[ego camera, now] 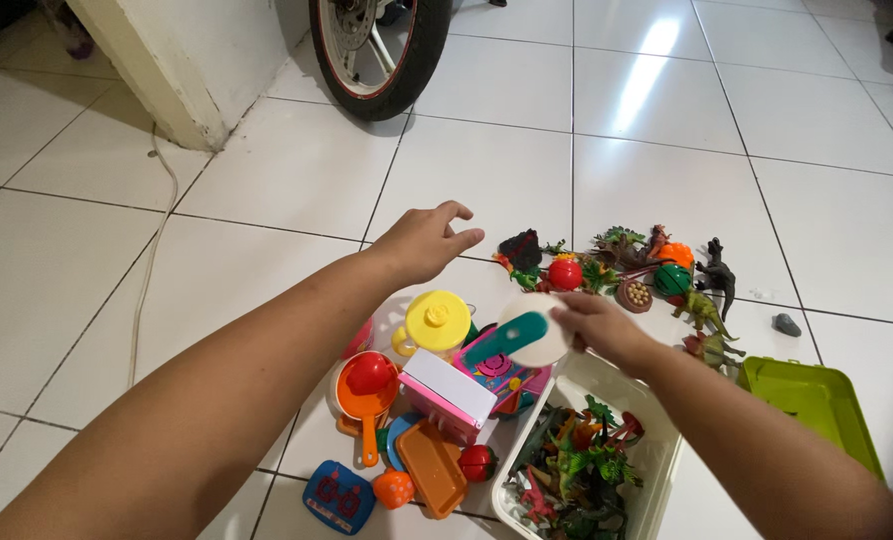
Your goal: The person organizes a pile of scattered toys on a tiled floor. They pick up various items, including plastic kitchenware, toy dinosaurs, and a pink toy phone, and place them into a white rectangular container. The person continues to sort through the pile, filling the container with the collected toys.
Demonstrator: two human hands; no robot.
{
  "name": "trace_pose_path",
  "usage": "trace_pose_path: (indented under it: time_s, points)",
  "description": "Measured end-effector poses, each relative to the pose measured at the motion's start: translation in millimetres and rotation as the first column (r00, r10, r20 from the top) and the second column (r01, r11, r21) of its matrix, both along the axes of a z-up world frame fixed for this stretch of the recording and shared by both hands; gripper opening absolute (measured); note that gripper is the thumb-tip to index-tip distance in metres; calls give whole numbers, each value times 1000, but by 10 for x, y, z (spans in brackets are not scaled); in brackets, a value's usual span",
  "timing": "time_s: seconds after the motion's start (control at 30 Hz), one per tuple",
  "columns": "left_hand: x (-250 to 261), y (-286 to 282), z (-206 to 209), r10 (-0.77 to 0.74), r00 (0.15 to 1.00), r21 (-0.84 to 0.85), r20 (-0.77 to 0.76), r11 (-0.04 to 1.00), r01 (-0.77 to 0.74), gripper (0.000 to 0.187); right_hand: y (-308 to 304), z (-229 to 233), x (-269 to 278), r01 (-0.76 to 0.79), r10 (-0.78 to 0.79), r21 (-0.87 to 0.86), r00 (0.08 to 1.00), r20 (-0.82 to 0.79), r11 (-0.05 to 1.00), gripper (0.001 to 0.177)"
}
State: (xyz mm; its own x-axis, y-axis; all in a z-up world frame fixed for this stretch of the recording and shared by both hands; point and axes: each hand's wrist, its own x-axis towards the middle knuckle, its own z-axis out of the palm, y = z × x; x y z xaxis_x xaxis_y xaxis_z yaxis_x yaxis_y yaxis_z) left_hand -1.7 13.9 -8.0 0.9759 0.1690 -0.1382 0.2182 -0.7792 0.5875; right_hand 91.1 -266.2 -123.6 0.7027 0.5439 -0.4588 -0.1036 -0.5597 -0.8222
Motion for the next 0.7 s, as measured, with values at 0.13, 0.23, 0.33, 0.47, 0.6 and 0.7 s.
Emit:
trace_pose_path:
  time_s: [0.13, 0.23, 0.33, 0.47, 0.6, 0.7]
  points:
    - [-2, -32, -52, -40, 998, 54, -40, 998, 42, 52, 268, -85, -172, -127, 125, -96, 992, -27, 987, 47]
    - [3, -28, -125, -87, 994, 77, -65, 993, 92, 48, 407, -157, -232, -159, 167, -139, 985, 46, 977, 44]
    - [13, -42, -199, -122, 984, 121, -129, 983, 137, 45, 441, -273, -240, -165, 218, -195, 930, 295, 967, 45]
    - [-7, -84, -269, -166, 958, 129, -236, 971, 200, 41, 428, -333, -255, -140, 260, -278, 848, 462, 950, 49]
    - [-13, -157, -278, -183, 951, 132, -247, 966, 221, 40, 284, -310, -102, -52, 154, -246, 897, 415, 968, 44]
    - [4, -229, -272, -201, 959, 125, -200, 966, 229, 39, -190, -358, 402, 50, 41, -141, 816, 576, 989, 35]
